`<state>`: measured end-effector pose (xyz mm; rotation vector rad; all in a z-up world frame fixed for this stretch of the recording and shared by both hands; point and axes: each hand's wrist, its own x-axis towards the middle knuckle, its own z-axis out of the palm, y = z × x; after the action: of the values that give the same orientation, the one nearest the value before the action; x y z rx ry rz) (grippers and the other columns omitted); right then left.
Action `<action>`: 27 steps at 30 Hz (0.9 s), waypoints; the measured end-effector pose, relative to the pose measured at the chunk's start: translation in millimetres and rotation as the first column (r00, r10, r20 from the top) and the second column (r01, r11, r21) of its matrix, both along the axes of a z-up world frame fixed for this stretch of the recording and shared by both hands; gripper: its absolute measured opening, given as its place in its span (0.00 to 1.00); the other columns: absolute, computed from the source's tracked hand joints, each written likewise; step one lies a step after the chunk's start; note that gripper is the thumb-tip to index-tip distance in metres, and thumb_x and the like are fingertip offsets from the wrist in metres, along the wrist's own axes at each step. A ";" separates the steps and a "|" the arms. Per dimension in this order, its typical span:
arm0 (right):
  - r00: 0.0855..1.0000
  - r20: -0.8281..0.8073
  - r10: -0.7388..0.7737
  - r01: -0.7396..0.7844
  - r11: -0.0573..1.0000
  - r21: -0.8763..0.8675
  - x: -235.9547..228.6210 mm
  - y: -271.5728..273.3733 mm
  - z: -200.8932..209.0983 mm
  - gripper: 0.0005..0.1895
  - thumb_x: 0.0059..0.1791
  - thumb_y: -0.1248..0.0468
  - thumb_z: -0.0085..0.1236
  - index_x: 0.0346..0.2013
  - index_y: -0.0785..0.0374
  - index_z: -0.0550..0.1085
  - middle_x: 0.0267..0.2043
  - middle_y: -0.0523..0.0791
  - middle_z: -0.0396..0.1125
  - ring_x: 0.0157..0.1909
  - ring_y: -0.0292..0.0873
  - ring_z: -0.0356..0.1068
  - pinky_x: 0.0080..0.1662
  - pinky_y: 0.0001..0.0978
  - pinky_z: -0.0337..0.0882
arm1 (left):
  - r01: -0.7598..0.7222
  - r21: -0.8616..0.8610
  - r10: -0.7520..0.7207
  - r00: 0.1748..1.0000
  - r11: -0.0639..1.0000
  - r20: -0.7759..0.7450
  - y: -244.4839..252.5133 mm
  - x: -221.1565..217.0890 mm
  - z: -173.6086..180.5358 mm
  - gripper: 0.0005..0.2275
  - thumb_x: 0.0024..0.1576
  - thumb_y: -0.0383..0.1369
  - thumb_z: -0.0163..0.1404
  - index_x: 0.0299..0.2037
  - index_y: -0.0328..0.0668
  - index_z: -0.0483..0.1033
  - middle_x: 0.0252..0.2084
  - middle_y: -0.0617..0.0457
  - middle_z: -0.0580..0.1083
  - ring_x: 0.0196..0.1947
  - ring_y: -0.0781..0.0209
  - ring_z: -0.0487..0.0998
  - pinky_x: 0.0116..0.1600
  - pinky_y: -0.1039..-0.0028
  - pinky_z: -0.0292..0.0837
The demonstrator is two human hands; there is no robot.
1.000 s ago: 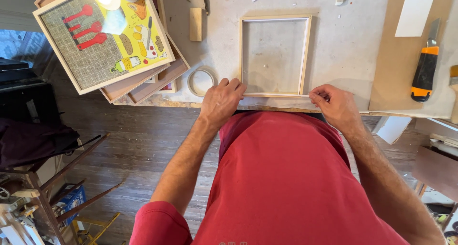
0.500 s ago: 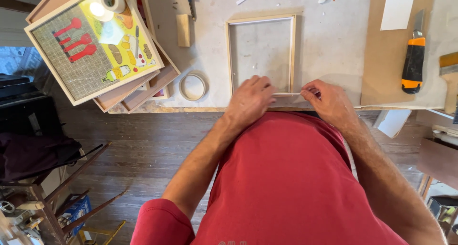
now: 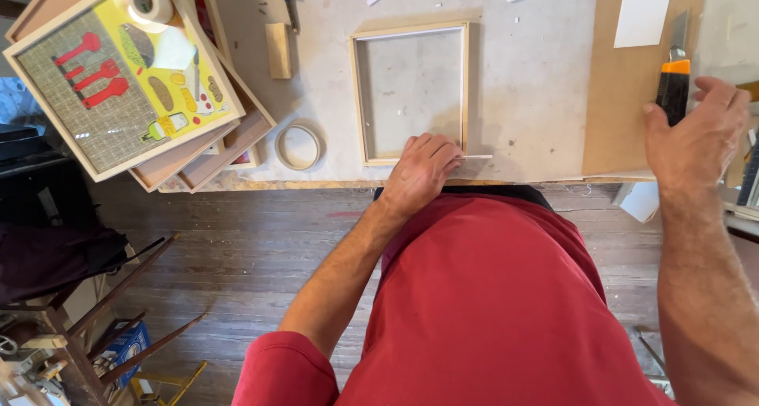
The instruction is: Assembling a wooden picture frame by cutting and fitting internal spacers, applying adhesive, and inserting a print.
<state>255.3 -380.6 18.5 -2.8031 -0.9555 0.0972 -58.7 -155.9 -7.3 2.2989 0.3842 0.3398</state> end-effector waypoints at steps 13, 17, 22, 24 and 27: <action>0.921 -0.389 0.019 0.100 0.953 0.285 -82.6 7.7 32.6 0.19 0.56 0.73 0.63 0.59 0.81 0.70 0.48 0.60 0.71 0.43 0.54 0.73 0.42 0.42 0.75 | 0.072 -0.126 -0.083 0.993 0.989 -0.087 7.0 4.1 -0.3 0.06 0.62 0.24 0.52 0.45 0.44 0.69 0.40 0.56 0.74 0.39 0.55 0.73 0.51 0.65 0.62; 0.772 -0.614 -0.165 0.140 0.986 -0.088 -148.6 37.1 54.9 0.22 0.53 0.61 0.49 0.59 0.68 0.68 0.43 0.58 0.72 0.39 0.61 0.72 0.42 0.56 0.69 | 0.075 -0.105 -0.085 0.992 0.992 -0.098 5.9 3.4 -6.8 0.09 0.61 0.23 0.54 0.48 0.42 0.70 0.40 0.51 0.75 0.40 0.53 0.74 0.50 0.64 0.63; 0.811 -0.549 -0.204 0.056 0.960 -0.274 -210.3 22.4 6.4 0.22 0.54 0.47 0.47 0.57 0.54 0.67 0.31 0.59 0.74 0.40 0.67 0.76 0.43 0.61 0.73 | 0.081 0.015 -0.080 0.995 0.997 -0.066 6.5 1.0 -28.9 0.09 0.65 0.33 0.47 0.54 0.47 0.71 0.37 0.52 0.74 0.41 0.54 0.77 0.53 0.67 0.68; 0.782 -0.596 -0.184 0.035 0.967 -0.253 -214.6 22.7 6.1 0.24 0.51 0.47 0.52 0.54 0.59 0.69 0.35 0.59 0.73 0.45 0.69 0.75 0.46 0.61 0.73 | 0.082 0.016 -0.081 0.995 0.996 -0.064 6.4 -0.7 -32.1 0.09 0.65 0.32 0.47 0.55 0.46 0.70 0.38 0.52 0.73 0.42 0.55 0.77 0.53 0.68 0.68; 0.762 -0.611 -0.215 -0.016 0.936 -0.351 -224.6 23.4 -12.3 0.27 0.51 0.44 0.49 0.56 0.57 0.66 0.34 0.60 0.73 0.42 0.68 0.76 0.45 0.63 0.74 | 0.060 0.016 -0.059 0.998 0.998 -0.035 9.2 3.5 -23.9 0.09 0.66 0.32 0.46 0.54 0.41 0.72 0.38 0.47 0.74 0.41 0.50 0.77 0.51 0.66 0.69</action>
<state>30.7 -357.1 6.3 -2.7417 -0.6453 1.2336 -55.2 -146.7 -31.2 2.3305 0.3309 0.2746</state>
